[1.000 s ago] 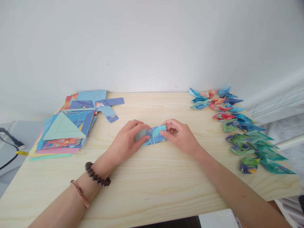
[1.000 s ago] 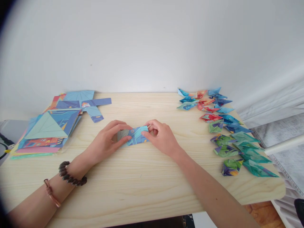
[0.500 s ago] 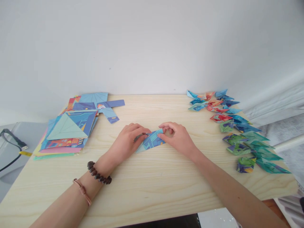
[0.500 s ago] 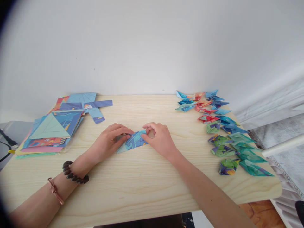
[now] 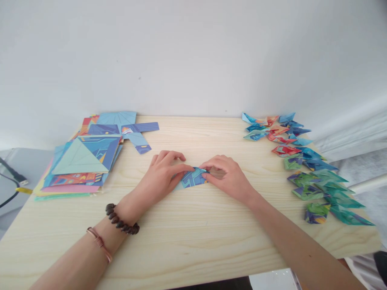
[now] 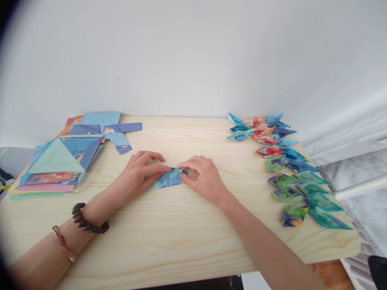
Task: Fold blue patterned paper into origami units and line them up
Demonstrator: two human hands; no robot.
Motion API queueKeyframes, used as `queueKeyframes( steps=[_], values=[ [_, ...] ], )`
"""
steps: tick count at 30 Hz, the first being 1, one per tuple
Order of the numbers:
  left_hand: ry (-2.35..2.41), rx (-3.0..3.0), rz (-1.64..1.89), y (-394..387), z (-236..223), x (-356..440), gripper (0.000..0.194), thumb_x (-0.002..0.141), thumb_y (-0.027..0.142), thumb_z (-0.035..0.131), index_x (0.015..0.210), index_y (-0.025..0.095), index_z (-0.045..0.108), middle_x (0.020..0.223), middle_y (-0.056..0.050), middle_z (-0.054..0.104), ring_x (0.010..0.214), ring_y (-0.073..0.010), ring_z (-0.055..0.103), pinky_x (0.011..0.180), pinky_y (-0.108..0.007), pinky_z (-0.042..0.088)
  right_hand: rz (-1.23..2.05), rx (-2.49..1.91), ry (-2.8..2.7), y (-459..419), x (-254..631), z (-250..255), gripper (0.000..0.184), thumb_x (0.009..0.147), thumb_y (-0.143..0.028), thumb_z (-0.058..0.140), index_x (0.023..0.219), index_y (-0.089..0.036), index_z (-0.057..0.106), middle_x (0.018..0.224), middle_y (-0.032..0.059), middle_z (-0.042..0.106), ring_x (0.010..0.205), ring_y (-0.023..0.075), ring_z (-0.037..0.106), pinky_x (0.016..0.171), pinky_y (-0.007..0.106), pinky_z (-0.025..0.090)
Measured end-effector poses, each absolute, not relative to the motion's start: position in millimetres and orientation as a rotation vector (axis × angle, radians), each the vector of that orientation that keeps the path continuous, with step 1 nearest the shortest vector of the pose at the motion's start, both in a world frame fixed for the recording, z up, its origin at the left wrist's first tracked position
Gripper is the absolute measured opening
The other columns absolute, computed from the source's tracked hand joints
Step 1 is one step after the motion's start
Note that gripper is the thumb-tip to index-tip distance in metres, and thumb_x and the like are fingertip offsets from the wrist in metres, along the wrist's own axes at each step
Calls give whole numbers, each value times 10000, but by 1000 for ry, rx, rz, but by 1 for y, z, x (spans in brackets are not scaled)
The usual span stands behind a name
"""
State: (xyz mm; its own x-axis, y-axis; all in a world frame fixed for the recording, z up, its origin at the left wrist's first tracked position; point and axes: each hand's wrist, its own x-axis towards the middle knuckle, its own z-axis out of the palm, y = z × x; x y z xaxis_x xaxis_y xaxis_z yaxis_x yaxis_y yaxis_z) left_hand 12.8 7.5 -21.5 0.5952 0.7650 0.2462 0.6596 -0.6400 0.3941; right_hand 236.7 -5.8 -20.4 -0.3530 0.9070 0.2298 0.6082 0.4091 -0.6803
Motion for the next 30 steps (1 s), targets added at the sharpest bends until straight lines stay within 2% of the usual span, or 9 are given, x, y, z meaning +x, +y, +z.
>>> queueKeyframes(
  steps=[8,11,17,23,26,30],
  values=[
    [1249,2583,605,7,-22,12,227,882,313,512,1059,321,654,1066,-60,526,1015,-226,412,884,-397,364,560,-1173,-2275,-9,242,-21,325,875,-181,483,1137,-312,625,970,47,571,888,170,509,805,340,402],
    [1203,2606,604,8,-23,11,260,889,302,500,1115,319,628,1053,-58,542,1002,-221,408,880,-391,366,569,-1237,-2214,-9,238,-23,342,880,-214,496,1206,-284,573,966,45,592,898,174,517,825,343,405],
    [1217,2599,561,9,-23,10,282,896,354,477,1139,321,618,1048,-61,530,993,-225,398,881,-399,363,565,-1425,-1951,-6,231,-28,258,821,-224,578,1076,-220,613,855,19,647,780,164,537,788,325,425],
    [1253,2607,428,8,-18,10,327,903,383,446,1214,384,545,1111,-68,458,1032,-244,379,908,-459,339,507,-1468,-1963,-6,225,-29,217,813,-211,570,1024,-211,624,847,18,644,778,173,538,765,325,418],
    [1250,2629,400,10,-18,9,344,905,392,433,1239,402,515,1184,-66,412,1132,-270,327,976,-523,279,445,-1498,-1981,-6,222,-31,234,824,-212,545,1048,-204,612,875,37,633,834,196,538,796,351,408],
    [1202,2652,357,14,-21,7,376,912,383,417,1284,429,454,1301,-41,332,1272,-296,189,1058,-596,113,403,-1505,-1987,-5,222,-33,318,824,-234,548,1141,-213,569,921,58,602,900,214,535,839,375,399]
  ],
)
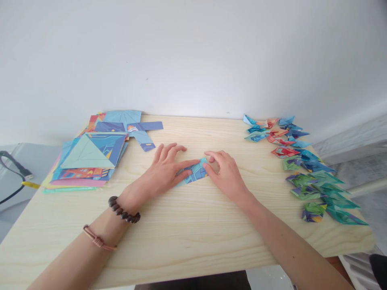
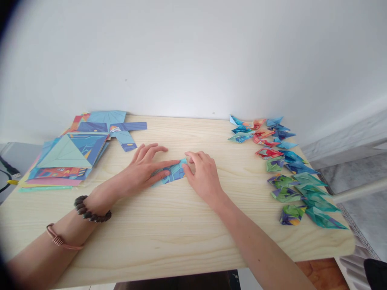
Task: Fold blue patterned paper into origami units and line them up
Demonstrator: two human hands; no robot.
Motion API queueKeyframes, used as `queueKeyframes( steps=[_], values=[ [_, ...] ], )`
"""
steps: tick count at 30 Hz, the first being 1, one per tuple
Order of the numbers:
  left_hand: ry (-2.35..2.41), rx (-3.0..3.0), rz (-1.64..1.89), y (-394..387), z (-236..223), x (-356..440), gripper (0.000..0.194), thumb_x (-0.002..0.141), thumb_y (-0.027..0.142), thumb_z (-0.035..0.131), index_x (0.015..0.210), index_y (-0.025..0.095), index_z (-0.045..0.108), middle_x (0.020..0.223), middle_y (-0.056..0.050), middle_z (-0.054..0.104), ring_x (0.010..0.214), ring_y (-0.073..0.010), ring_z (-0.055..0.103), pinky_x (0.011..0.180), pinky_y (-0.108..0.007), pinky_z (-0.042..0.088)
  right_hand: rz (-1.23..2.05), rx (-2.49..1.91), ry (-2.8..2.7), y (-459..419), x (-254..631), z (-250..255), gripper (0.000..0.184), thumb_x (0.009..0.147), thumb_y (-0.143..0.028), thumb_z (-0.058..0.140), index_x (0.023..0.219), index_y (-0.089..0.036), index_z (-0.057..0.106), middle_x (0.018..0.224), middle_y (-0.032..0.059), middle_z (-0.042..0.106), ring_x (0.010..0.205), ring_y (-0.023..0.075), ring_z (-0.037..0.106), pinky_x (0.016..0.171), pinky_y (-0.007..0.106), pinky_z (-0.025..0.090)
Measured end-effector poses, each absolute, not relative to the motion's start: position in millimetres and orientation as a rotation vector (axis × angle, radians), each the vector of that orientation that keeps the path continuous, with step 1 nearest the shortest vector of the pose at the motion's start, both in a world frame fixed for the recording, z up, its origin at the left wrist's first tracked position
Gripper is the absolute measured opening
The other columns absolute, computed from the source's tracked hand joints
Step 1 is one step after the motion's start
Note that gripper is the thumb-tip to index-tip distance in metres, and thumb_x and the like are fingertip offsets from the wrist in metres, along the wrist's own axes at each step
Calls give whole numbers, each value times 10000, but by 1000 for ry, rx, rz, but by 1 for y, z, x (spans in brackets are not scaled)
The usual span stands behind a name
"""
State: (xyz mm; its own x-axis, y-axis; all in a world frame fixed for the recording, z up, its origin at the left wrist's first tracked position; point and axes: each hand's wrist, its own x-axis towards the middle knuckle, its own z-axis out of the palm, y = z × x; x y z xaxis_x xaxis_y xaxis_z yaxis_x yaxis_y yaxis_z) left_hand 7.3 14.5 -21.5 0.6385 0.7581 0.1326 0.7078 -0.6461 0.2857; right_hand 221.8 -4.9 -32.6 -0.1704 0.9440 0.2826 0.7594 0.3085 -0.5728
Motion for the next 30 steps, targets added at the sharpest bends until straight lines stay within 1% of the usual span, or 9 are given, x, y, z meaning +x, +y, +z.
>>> queueKeyframes(
  steps=[4,8,12,15,19,23,25,27,30],
  values=[
    [1182,2637,289,20,-22,7,410,918,392,402,1322,454,382,1368,-42,277,1306,-318,160,1049,-619,107,447,-1502,-1981,-3,224,-32,311,825,-250,555,1135,-219,567,913,54,587,892,206,534,821,364,412],
    [1162,2648,99,27,-11,13,428,925,363,394,1333,477,339,1408,-51,250,1339,-338,119,1029,-639,104,481,-1498,-1975,-2,225,-32,297,824,-245,562,1120,-213,569,910,51,591,897,203,528,834,364,410],
    [1144,2613,-173,39,2,24,479,898,322,461,1327,492,333,1431,-66,246,1352,-374,86,986,-682,98,512,-1505,-1969,0,224,-32,294,815,-234,574,1107,-196,570,914,49,600,897,200,526,844,368,407],
    [1136,2608,-241,47,6,28,496,877,348,500,1323,494,339,1436,-66,252,1346,-388,94,964,-694,113,544,-1490,-1968,0,226,-30,296,807,-219,576,1102,-190,568,922,49,606,900,197,526,848,367,410],
    [1101,2610,-196,47,5,22,478,881,352,489,1321,478,353,1456,-44,231,1344,-349,141,996,-649,144,592,-1490,-1964,0,229,-28,335,797,-185,567,1131,-182,546,959,58,594,895,189,527,842,355,426],
    [1103,2634,-7,34,-6,13,489,916,406,414,1387,398,283,1485,-50,201,1367,-308,121,1050,-600,117,564,-1514,-1963,-2,229,-28,372,801,-205,561,1169,-161,528,987,83,570,937,204,525,866,365,427],
    [1178,2667,171,26,-13,12,469,929,445,360,1385,342,328,1482,-52,222,1371,-282,129,1085,-558,90,510,-1506,-1999,-4,227,-29,364,822,-238,543,1178,-162,533,1017,96,552,977,216,517,897,382,412],
    [1221,2678,268,20,-18,14,446,934,443,342,1357,309,395,1462,-53,270,1362,-266,169,1104,-518,104,452,-1502,-2025,-5,226,-30,345,838,-272,528,1168,-173,548,1048,103,536,1002,225,509,910,395,400],
    [1238,2675,343,16,-21,17,414,933,420,359,1312,288,460,1425,-57,331,1342,-265,215,1104,-510,137,435,-1496,-1980,-5,224,-30,314,824,-264,550,1128,-187,562,1062,90,546,998,221,509,894,382,403]
  ],
)
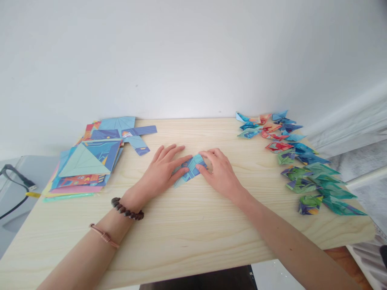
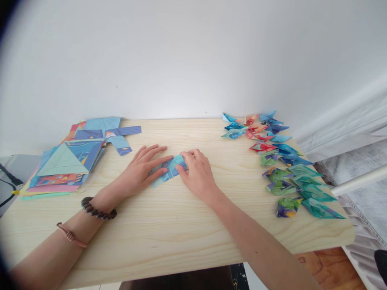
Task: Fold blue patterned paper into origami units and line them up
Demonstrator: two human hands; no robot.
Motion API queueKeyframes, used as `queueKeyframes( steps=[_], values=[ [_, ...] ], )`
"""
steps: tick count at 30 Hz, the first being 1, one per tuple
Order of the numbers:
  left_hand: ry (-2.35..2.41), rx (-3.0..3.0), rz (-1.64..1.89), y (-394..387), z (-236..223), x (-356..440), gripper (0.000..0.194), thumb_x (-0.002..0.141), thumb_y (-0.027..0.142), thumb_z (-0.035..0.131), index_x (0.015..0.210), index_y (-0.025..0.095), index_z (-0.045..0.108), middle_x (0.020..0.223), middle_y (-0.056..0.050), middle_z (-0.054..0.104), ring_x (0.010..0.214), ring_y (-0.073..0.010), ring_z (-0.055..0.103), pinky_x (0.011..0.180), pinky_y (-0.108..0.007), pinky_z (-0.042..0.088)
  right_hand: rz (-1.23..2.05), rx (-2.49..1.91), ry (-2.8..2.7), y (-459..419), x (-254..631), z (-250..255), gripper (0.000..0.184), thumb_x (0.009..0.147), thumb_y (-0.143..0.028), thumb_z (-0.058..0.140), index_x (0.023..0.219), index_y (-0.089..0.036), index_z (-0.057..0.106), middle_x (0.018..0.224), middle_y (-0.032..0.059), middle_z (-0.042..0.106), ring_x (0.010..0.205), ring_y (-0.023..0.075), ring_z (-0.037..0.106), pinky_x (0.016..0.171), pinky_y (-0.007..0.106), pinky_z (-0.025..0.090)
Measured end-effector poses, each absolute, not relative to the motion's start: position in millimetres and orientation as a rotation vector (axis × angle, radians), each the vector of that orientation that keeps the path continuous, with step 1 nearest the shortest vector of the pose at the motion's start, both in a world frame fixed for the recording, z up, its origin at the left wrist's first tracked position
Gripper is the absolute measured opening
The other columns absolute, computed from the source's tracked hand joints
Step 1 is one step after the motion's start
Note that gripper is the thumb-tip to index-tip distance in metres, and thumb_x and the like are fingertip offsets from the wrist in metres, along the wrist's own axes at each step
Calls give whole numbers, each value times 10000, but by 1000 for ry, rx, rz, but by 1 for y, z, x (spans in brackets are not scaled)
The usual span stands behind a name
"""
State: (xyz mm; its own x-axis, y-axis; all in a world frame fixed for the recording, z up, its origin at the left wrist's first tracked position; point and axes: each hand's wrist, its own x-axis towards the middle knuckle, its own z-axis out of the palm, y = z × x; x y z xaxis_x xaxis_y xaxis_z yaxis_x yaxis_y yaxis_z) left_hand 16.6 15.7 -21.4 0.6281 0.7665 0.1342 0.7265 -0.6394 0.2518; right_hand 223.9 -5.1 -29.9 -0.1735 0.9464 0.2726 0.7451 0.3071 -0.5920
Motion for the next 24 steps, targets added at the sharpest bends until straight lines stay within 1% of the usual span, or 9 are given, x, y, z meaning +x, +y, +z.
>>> queueKeyframes(
  steps=[2,5,7,10,13,16,20,24],
  values=[
    [1219,2666,407,16,-21,17,391,930,397,380,1286,273,481,1383,-64,376,1313,-259,263,1099,-511,157,487,-1474,-1925,-4,224,-29,279,797,-222,577,1075,-198,568,1044,62,572,916,191,524,851,353,416],
    [1143,2622,507,17,-19,16,321,922,360,413,1190,236,537,1265,-81,453,1186,-223,395,1057,-455,276,631,-1431,-1872,-4,227,-28,252,766,-176,607,1013,-211,568,923,5,613,728,136,512,747,303,430],
    [1101,2603,523,18,-19,15,272,918,344,424,1110,226,575,1209,-85,465,1117,-213,429,1007,-421,343,685,-1410,-1852,-4,228,-27,270,748,-174,635,1009,-215,579,847,-17,619,671,120,496,705,284,426],
    [1108,2584,526,18,-19,15,244,911,344,441,1065,242,599,1215,-81,439,1144,-225,398,1003,-425,350,681,-1349,-1879,-5,230,-27,242,743,-183,662,979,-226,635,852,-10,626,717,122,519,695,271,423],
    [1153,2548,546,17,-19,15,238,901,366,462,1061,266,607,1238,-67,413,1191,-226,361,1025,-420,337,664,-1270,-1940,-6,233,-28,177,782,-162,624,928,-238,690,888,15,618,824,135,549,746,274,430],
    [1173,2535,555,16,-20,14,241,899,373,472,1072,282,613,1244,-57,407,1194,-214,363,1029,-401,341,579,-1228,-2024,-7,235,-29,226,825,-143,562,974,-243,699,916,38,603,853,144,544,787,304,429],
    [1172,2537,575,16,-21,11,258,888,369,501,1115,311,610,1247,-50,404,1189,-204,368,1037,-390,340,457,-1182,-2161,-8,236,-31,299,865,-136,490,1072,-260,667,931,51,587,829,153,515,772,333,426],
    [1197,2533,620,17,-23,9,249,870,380,531,1088,322,636,1219,-47,421,1172,-203,377,1027,-384,355,393,-1162,-2215,-10,235,-33,332,873,-118,468,1115,-264,644,953,61,569,840,160,497,776,344,423]
  ],
)
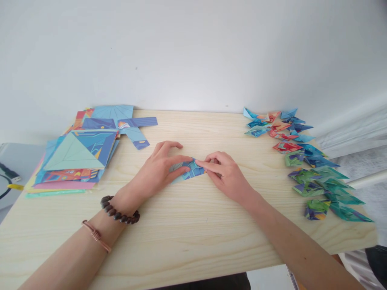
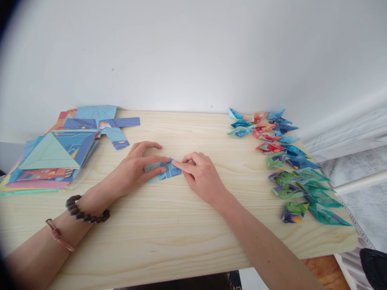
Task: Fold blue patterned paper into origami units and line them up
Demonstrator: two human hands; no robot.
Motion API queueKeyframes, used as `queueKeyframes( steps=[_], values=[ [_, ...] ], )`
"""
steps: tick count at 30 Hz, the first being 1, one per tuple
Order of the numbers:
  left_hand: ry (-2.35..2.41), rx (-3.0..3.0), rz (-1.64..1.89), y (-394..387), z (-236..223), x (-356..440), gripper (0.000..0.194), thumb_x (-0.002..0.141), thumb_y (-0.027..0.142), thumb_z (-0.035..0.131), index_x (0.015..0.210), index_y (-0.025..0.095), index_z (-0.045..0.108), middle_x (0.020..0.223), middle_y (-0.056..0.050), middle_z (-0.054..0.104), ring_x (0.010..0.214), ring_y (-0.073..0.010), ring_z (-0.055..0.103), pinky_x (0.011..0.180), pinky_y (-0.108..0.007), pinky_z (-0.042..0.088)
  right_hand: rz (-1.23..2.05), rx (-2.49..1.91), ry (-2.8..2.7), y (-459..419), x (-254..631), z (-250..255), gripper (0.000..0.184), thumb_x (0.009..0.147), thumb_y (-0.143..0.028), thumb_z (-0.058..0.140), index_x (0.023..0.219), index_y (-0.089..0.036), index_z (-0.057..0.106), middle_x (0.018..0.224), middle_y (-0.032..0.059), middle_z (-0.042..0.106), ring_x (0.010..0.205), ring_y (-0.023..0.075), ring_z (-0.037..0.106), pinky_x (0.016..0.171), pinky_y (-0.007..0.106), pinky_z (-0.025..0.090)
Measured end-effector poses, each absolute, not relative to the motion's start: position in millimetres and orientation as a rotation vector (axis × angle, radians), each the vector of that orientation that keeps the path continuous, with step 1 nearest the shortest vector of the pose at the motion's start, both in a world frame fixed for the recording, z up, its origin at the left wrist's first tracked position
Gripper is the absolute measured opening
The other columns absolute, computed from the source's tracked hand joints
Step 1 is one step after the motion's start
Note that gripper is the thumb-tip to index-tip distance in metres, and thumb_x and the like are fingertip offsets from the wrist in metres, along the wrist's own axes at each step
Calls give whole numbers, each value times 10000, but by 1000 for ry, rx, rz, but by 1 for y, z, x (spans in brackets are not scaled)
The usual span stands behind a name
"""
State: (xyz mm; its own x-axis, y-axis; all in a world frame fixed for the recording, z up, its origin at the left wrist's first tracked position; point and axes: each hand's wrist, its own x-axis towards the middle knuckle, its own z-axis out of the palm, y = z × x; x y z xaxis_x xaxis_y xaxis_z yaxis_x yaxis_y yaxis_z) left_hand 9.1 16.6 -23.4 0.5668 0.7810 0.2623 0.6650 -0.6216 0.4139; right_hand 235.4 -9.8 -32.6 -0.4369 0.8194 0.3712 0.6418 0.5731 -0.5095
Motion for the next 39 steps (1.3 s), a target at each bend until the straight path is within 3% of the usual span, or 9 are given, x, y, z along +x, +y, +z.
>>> queueKeyframes(
  steps=[8,19,28,39],
  values=[
    [1215,2563,690,17,-26,9,244,846,403,559,1052,329,667,1177,-42,473,1123,-207,409,978,-374,401,260,-1139,-2318,-15,235,-30,384,868,-80,461,1184,-249,598,1002,63,568,865,160,494,793,346,406],
    [1023,2674,753,19,-25,8,259,874,320,537,1081,205,641,1039,-45,619,1109,-211,444,952,-353,430,123,-1110,-2407,-16,239,-28,346,875,-75,470,1140,-240,619,996,46,601,933,149,523,833,352,348],
    [1030,2698,636,16,-23,10,338,903,285,487,1230,230,552,1099,-69,568,1070,-214,423,927,-379,426,197,-1113,-2411,-15,241,-25,336,889,-87,449,1109,-263,630,984,37,616,929,151,524,840,357,329],
    [1045,2718,595,16,-19,11,311,914,293,465,1200,236,573,1074,-53,568,1040,-192,454,925,-354,420,222,-1104,-2389,-14,243,-25,337,890,-98,451,1168,-226,593,974,54,608,923,153,521,839,350,345]
  ],
)
